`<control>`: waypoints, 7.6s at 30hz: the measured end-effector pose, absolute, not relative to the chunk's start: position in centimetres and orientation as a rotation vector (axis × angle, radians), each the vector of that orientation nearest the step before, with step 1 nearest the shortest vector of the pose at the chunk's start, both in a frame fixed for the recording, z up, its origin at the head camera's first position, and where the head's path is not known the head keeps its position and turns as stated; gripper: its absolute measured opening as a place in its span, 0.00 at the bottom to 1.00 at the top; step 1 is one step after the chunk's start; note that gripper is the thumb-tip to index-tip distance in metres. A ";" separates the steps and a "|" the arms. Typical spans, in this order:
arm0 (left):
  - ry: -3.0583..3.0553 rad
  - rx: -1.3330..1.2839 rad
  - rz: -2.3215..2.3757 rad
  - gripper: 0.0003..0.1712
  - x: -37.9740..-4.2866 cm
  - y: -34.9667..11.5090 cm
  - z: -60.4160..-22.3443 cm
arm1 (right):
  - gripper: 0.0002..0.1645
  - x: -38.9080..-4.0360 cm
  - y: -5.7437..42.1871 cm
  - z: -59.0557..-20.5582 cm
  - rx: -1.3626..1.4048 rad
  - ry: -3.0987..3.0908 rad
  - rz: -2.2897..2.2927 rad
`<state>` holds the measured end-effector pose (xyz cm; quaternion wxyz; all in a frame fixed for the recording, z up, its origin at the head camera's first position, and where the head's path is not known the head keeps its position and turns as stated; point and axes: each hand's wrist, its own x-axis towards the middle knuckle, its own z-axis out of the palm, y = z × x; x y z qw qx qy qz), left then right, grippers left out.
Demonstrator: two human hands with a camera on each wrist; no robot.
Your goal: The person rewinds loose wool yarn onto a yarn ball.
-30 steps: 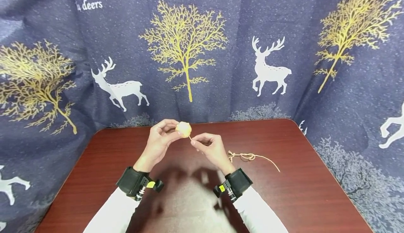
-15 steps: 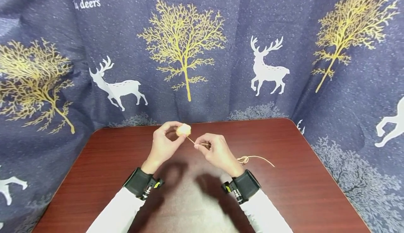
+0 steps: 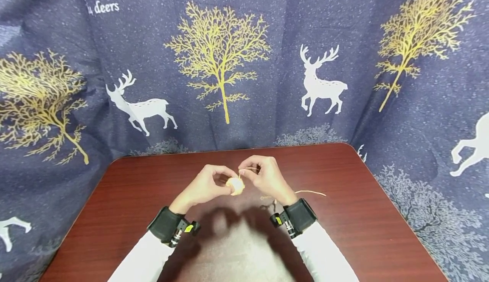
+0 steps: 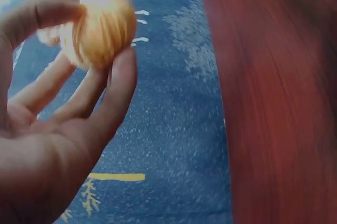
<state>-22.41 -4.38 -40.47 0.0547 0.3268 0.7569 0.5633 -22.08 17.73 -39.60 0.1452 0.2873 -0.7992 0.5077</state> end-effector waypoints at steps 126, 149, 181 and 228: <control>1.950 1.200 1.919 0.23 -21.9 -3.9 -41.1 | 0.06 -22.1 18.5 -37.9 0.599 -2.212 1.652; 2.772 0.529 2.357 0.22 -24.6 -4.0 -41.2 | 0.05 -21.6 17.9 -42.9 0.745 -2.400 1.646; 1.673 1.151 2.480 0.23 -22.4 -4.4 -38.8 | 0.05 -24.4 17.5 -43.6 0.521 -2.316 1.894; 1.646 0.800 2.810 0.23 -22.8 -4.2 -38.8 | 0.03 -23.4 17.3 -43.6 0.673 -2.326 1.901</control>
